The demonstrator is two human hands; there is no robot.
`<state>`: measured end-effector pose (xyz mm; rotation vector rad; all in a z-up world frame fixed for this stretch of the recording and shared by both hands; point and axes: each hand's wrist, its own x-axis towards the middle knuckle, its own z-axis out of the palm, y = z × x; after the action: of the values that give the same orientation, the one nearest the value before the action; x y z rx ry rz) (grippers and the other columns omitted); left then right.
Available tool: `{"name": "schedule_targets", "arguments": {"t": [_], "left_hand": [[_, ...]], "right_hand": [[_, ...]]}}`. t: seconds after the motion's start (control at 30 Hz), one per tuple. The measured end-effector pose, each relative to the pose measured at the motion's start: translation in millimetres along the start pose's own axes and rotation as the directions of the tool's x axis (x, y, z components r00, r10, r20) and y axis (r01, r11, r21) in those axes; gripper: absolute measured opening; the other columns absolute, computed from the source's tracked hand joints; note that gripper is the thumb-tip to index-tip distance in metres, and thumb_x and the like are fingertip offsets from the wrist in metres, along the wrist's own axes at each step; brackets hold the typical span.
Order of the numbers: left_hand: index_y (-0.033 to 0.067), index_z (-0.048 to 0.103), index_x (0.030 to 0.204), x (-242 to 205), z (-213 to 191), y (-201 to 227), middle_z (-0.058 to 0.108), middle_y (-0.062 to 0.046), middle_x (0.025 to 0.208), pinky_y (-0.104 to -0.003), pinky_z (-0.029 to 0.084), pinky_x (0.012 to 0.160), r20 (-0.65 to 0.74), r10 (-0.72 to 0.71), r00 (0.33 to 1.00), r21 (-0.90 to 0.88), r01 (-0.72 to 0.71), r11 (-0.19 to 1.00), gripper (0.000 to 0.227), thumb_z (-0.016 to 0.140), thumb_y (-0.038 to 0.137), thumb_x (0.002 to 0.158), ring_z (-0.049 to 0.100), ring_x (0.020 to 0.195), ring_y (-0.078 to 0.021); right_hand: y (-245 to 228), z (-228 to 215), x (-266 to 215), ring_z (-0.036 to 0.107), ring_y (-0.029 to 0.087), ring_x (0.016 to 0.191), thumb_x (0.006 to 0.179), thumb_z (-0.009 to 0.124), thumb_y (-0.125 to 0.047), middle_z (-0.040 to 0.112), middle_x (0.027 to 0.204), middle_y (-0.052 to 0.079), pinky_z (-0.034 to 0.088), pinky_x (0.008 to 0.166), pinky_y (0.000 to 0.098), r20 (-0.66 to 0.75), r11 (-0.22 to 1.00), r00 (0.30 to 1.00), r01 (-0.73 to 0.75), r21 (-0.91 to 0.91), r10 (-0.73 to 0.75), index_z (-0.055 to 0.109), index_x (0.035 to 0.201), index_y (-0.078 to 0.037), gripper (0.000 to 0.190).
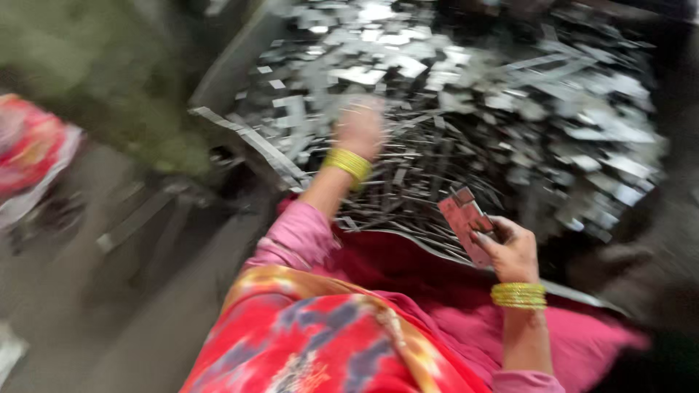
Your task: The person assembles small metal hardware by inserting pins into metal plates and placing the completed units into a bin. The person handles the parts by hand, repeatedly picking up plates and pins, inserting the pins, and depositing the assembled pieces.
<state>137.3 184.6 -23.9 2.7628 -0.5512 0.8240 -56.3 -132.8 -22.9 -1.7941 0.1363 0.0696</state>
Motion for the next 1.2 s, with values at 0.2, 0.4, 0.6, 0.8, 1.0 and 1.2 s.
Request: {"name": "schedule_targets", "arguments": {"t": [0.2, 0.4, 0.6, 0.8, 1.0, 1.2], "left_hand": [[0.0025, 0.066, 0.111, -10.7, 50.9, -94.5, 0.065, -0.023, 0.113, -0.052, 0.053, 0.089, 0.264, -0.312, 0.913, 0.083, 0.301, 0.950, 0.040, 0.077, 0.033, 0.088, 0.065, 0.105, -0.0426], [0.0071, 0.070, 0.105, -15.3, 20.4, -83.8, 0.074, -0.019, 0.099, -0.047, 0.059, 0.080, 0.298, -0.156, 0.942, 0.198, 0.099, 0.975, 0.012, 0.064, 0.017, 0.101, 0.072, 0.090, -0.0370], [0.0070, 0.069, 0.117, 10.0, -45.6, -8.7, 0.072, -0.022, 0.092, -0.050, 0.057, 0.071, 0.332, -0.120, 0.936, -0.029, 0.138, 0.990, 0.021, 0.056, 0.011, 0.101, 0.072, 0.081, -0.0396], [0.0171, 0.070, 0.123, 38.8, -70.2, 100.5, 0.074, -0.014, 0.107, -0.047, 0.056, 0.080, 0.411, 0.158, 0.898, -0.310, -0.025, 0.950, 0.039, 0.052, 0.002, 0.092, 0.071, 0.096, -0.0360], [0.0164, 0.071, 0.121, 25.0, -74.0, 185.6, 0.076, -0.004, 0.118, -0.046, 0.045, 0.113, -0.099, 0.646, 0.757, -0.575, -0.573, 0.584, 0.033, 0.061, 0.010, 0.090, 0.070, 0.119, -0.0250], [0.0123, 0.071, 0.122, -17.8, -102.9, 140.1, 0.074, -0.008, 0.124, -0.046, 0.047, 0.114, -0.058, 0.360, 0.931, -0.716, -0.290, 0.635, 0.033, 0.067, 0.009, 0.089, 0.069, 0.124, -0.0292]], "right_hand": [[59.0, -113.2, -20.8, 0.067, 0.007, 0.083, 0.084, 0.077, 0.006, 0.074, 0.098, 0.004, 0.056, 0.076, 0.0218, -0.482, 0.992, 0.876, 0.083, 0.095, -0.027, 0.072, 0.115, 0.006, 0.032], [73.7, -255.0, 20.4, 0.065, 0.020, 0.086, 0.077, 0.096, -0.010, 0.071, 0.099, 0.012, 0.053, 0.077, 0.0354, -0.849, 0.922, 0.450, -0.124, -0.367, -0.277, 0.071, 0.112, 0.004, 0.045], [60.5, -373.1, 105.2, 0.057, 0.039, 0.116, 0.079, 0.094, -0.031, 0.063, 0.123, 0.020, 0.044, 0.101, 0.0532, -0.893, 0.760, 0.398, -0.508, -0.406, -0.211, 0.065, 0.115, -0.006, 0.053], [36.1, -306.6, 107.6, 0.059, 0.041, 0.109, 0.085, 0.074, -0.041, 0.065, 0.114, 0.021, 0.047, 0.094, 0.0637, -0.702, 0.708, 0.482, -0.210, -0.674, -0.525, 0.067, 0.117, 0.001, 0.053], [25.5, -72.2, 20.4, 0.072, 0.033, 0.099, 0.095, 0.042, -0.071, 0.072, 0.101, 0.014, 0.060, 0.089, 0.0684, 0.327, 0.420, 0.926, -0.376, 0.826, 0.186, 0.067, 0.125, 0.005, 0.086], [-13.3, -4.5, -0.9, 0.069, 0.033, 0.117, 0.101, 0.051, -0.017, 0.071, 0.128, 0.012, 0.056, 0.097, 0.0566, 0.017, 0.405, 0.991, -0.069, 0.912, 0.132, 0.055, 0.139, -0.007, 0.040]]}}
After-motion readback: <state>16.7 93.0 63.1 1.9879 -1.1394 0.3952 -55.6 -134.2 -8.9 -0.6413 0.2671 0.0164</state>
